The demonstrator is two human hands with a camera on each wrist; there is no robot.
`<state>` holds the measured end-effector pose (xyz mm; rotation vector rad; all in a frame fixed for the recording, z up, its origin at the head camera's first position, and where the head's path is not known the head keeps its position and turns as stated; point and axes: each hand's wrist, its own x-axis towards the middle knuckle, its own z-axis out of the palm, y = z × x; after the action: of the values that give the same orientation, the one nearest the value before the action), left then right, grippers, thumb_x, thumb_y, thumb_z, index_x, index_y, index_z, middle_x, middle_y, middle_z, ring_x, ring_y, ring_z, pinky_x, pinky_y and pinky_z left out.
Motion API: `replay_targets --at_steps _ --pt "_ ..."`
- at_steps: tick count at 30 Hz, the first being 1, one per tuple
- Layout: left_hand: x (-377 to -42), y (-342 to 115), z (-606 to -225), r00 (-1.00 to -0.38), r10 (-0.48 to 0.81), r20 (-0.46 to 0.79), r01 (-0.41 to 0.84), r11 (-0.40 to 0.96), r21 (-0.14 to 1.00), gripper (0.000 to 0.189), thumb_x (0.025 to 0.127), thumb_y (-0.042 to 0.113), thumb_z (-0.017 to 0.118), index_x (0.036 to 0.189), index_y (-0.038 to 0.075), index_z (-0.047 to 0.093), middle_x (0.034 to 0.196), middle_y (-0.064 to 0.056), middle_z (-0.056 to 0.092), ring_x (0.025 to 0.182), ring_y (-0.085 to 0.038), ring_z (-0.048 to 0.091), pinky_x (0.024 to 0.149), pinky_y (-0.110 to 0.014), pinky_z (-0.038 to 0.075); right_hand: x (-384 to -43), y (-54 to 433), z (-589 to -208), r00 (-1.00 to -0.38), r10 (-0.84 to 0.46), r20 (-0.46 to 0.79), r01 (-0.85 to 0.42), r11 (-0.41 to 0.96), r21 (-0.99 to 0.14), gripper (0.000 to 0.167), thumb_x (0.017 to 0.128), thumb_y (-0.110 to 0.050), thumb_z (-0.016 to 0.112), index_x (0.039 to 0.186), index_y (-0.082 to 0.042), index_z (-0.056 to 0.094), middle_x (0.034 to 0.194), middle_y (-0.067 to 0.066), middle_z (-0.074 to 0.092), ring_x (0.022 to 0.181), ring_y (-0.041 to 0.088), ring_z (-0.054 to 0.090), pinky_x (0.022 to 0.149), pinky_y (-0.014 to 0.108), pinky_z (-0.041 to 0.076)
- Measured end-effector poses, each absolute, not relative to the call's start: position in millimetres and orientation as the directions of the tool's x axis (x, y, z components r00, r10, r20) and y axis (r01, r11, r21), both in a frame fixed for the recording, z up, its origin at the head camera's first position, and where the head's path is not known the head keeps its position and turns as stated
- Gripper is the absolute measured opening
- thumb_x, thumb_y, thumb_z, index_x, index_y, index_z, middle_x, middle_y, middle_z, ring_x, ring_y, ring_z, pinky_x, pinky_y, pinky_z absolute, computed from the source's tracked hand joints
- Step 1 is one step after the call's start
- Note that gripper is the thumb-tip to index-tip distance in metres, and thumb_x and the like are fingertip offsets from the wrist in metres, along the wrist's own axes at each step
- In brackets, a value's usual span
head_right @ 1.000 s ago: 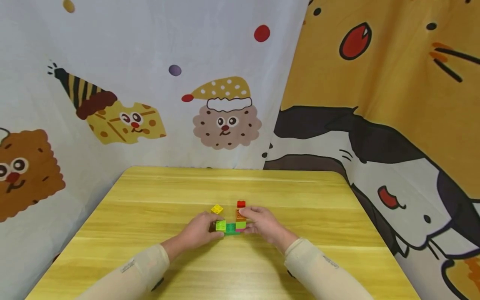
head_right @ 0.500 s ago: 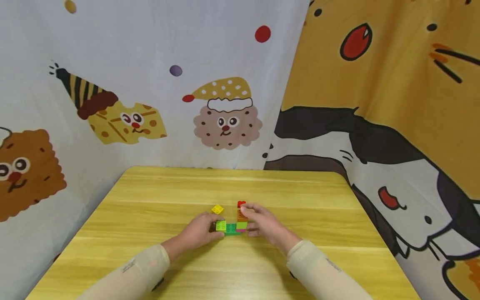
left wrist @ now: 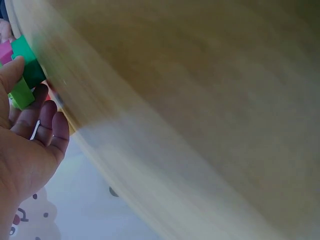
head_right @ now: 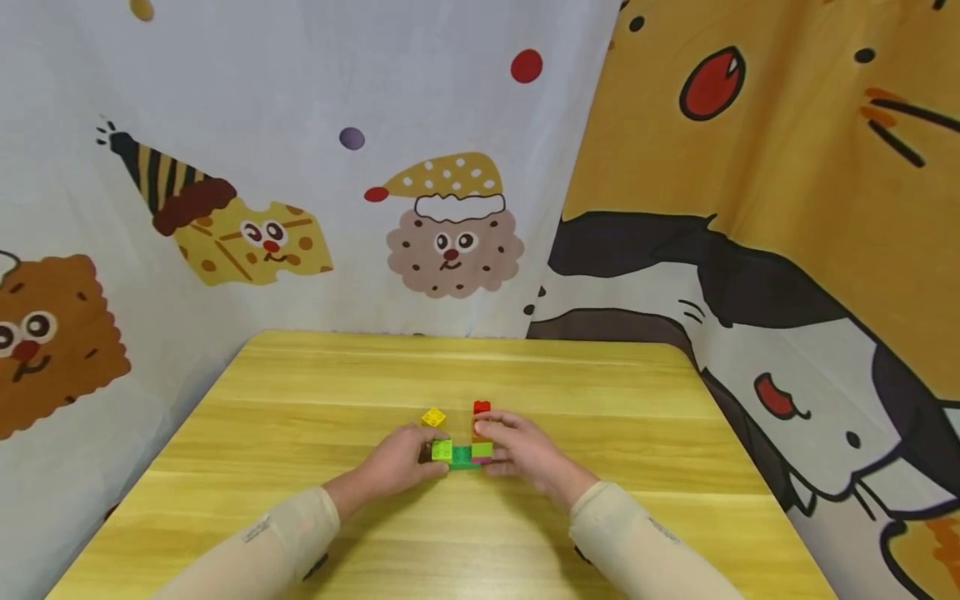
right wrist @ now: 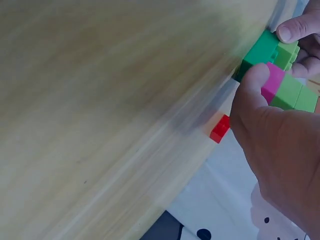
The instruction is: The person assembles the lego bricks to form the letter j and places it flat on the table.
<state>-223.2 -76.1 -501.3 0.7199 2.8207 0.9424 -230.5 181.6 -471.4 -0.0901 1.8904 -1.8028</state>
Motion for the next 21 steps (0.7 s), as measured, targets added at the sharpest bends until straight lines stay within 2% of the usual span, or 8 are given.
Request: replay_targets --at_steps 5,11,17,21 --pt "-224.3 -76.0 -500.9 -0.887 0.458 0.062 0.404 0.704 0.584 0.046 0.094 0.03 0.084 0.134 0.009 0.073 0.106 0.002 0.075 0.085 -0.004 0.059 0.074 -0.022 0.053 -231.4 177.0 -470.4 -0.872 -0.363 -0.328 0.314 0.098 -0.944 0.067 0.102 -0.044 0.072 0.153 -0.005 0.05 0.154 0.022 0.051 0.106 0.028 0.069 0.1 0.046 0.061" --pt "-223.9 -74.6 -499.9 -0.889 0.454 0.063 0.407 0.717 0.566 0.047 0.094 0.031 0.084 0.134 0.01 0.073 0.109 0.001 0.075 0.087 -0.007 0.056 0.076 -0.025 0.051 -229.8 177.2 -473.2 -0.88 -0.34 -0.33 0.324 0.077 -0.943 0.061 0.102 -0.043 0.073 0.148 -0.009 0.054 0.145 0.017 0.056 0.1 0.026 0.067 0.098 0.045 0.061" --pt "-224.9 -75.5 -501.1 -0.895 0.444 0.053 0.394 0.726 0.564 0.048 0.094 0.032 0.085 0.134 0.01 0.072 0.11 0.001 0.075 0.085 -0.008 0.055 0.075 -0.025 0.05 -228.8 173.7 -471.8 -0.877 -0.348 -0.332 0.321 0.09 -0.943 0.066 0.102 -0.047 0.071 0.151 -0.009 0.052 0.149 0.019 0.054 0.109 0.031 0.072 0.097 0.046 0.061" --pt "-225.6 -75.5 -502.3 -0.893 0.448 0.045 0.39 0.719 0.575 0.047 0.093 0.03 0.085 0.133 0.009 0.072 0.104 0.002 0.073 0.08 -0.008 0.054 0.07 -0.024 0.048 -228.7 170.8 -470.3 -0.868 -0.359 -0.344 0.328 0.106 -0.939 0.07 0.102 -0.049 0.07 0.155 -0.008 0.05 0.151 0.022 0.053 0.115 0.033 0.073 0.098 0.046 0.061"
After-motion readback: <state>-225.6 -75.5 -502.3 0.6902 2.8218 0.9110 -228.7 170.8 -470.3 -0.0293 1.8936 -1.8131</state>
